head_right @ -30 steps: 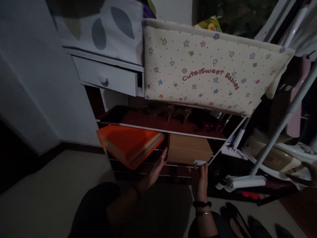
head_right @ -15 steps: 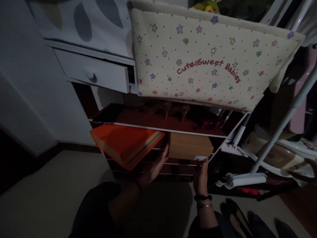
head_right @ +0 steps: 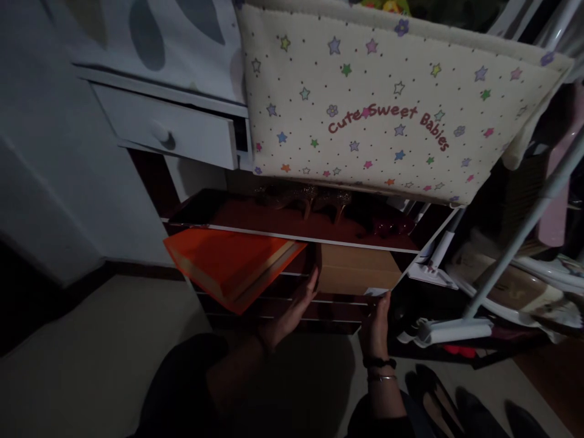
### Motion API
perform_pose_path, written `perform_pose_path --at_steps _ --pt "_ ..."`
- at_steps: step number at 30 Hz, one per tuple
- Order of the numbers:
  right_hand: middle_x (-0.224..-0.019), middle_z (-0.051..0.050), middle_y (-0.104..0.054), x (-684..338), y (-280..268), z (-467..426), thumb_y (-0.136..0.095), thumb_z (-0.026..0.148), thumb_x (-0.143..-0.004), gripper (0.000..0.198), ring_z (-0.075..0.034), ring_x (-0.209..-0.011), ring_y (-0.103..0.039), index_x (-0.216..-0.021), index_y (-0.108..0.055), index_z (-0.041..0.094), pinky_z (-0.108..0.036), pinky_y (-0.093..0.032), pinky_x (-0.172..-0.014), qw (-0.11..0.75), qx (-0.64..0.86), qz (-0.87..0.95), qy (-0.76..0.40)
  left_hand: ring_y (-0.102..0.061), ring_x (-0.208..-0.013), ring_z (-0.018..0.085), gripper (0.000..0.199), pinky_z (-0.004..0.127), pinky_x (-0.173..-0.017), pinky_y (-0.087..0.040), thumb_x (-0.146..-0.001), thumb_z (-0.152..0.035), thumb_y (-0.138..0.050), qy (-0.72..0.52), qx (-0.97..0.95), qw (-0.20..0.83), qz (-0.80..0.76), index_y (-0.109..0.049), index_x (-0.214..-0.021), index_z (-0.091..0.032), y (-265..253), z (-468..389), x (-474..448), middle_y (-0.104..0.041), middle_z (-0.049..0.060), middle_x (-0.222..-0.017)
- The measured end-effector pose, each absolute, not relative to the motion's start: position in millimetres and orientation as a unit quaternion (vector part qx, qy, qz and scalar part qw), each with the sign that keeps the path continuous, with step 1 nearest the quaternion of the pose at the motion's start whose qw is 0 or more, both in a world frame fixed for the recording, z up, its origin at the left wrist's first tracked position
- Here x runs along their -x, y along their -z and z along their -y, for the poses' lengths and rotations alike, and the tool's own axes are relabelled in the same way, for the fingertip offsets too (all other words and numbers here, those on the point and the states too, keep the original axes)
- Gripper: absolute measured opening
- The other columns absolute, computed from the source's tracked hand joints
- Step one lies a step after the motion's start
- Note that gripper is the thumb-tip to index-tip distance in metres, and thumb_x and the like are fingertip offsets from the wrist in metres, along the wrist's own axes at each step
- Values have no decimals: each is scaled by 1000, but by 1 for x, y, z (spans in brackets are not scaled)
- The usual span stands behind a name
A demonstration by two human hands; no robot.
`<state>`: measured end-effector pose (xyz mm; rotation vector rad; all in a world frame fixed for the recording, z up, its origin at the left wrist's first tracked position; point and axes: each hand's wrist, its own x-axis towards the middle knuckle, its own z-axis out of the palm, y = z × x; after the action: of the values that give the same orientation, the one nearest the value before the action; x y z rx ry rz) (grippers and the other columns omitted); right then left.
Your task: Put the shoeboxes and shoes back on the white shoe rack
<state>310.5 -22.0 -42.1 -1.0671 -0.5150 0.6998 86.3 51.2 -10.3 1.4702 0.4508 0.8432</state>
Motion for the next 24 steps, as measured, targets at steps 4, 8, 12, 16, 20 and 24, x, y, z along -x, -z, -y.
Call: perform_pose_path --at_steps 4,8,12,16,20,24 --pt "-150 -1 -53 -309 40 22 -61 80 -91 79 -23 -122 -58 -160 -38 49 -49 -54 -105 769 485 249 -334 1 -171 26 87 46 -139 -12 -103 -78 -31 -364 -657 628 -206 -12 -175 -33 10 -49 -87 4 -5 -184" --pt "-153 -1 -52 -308 41 22 -61 81 -90 82 -23 -122 -59 -161 -37 48 -48 -56 -103 772 490 244 -323 0 -171 25 88 46 -139 -13 -102 -79 -31 -369 -652 626 -217 -13 -176 -33 11 -50 -87 3 -5 -183" --pt "-150 -5 -55 -310 45 20 -65 81 -87 94 -24 -120 -61 -166 -30 44 -45 -58 -100 764 500 238 -331 -1 -171 26 89 47 -139 -14 -101 -80 -32 -372 -645 631 -216 -12 -175 -34 14 -53 -88 6 -5 -183" --pt "-149 -8 -54 -317 53 21 -67 85 -83 109 -25 -121 -62 -171 -19 40 -43 -59 -97 758 511 227 -335 -1 -171 28 94 50 -138 -14 -98 -84 -33 -374 -647 629 -215 -13 -175 -34 15 -54 -90 5 -4 -183" --pt "-142 -6 -56 -318 56 21 -66 83 -84 97 -24 -116 -61 -166 -30 44 -45 -58 -97 758 523 211 -327 -2 -171 26 90 48 -139 -13 -101 -80 -33 -366 -654 623 -225 -13 -175 -34 10 -50 -82 1 -3 -184" --pt "-125 1 -59 -315 55 20 -66 78 -86 79 -20 -104 -60 -155 -43 48 -48 -55 -100 771 509 211 -319 -2 -170 24 81 46 -139 -11 -106 -70 -35 -360 -673 609 -216 -10 -175 -37 1 -42 -67 1 -5 -183"
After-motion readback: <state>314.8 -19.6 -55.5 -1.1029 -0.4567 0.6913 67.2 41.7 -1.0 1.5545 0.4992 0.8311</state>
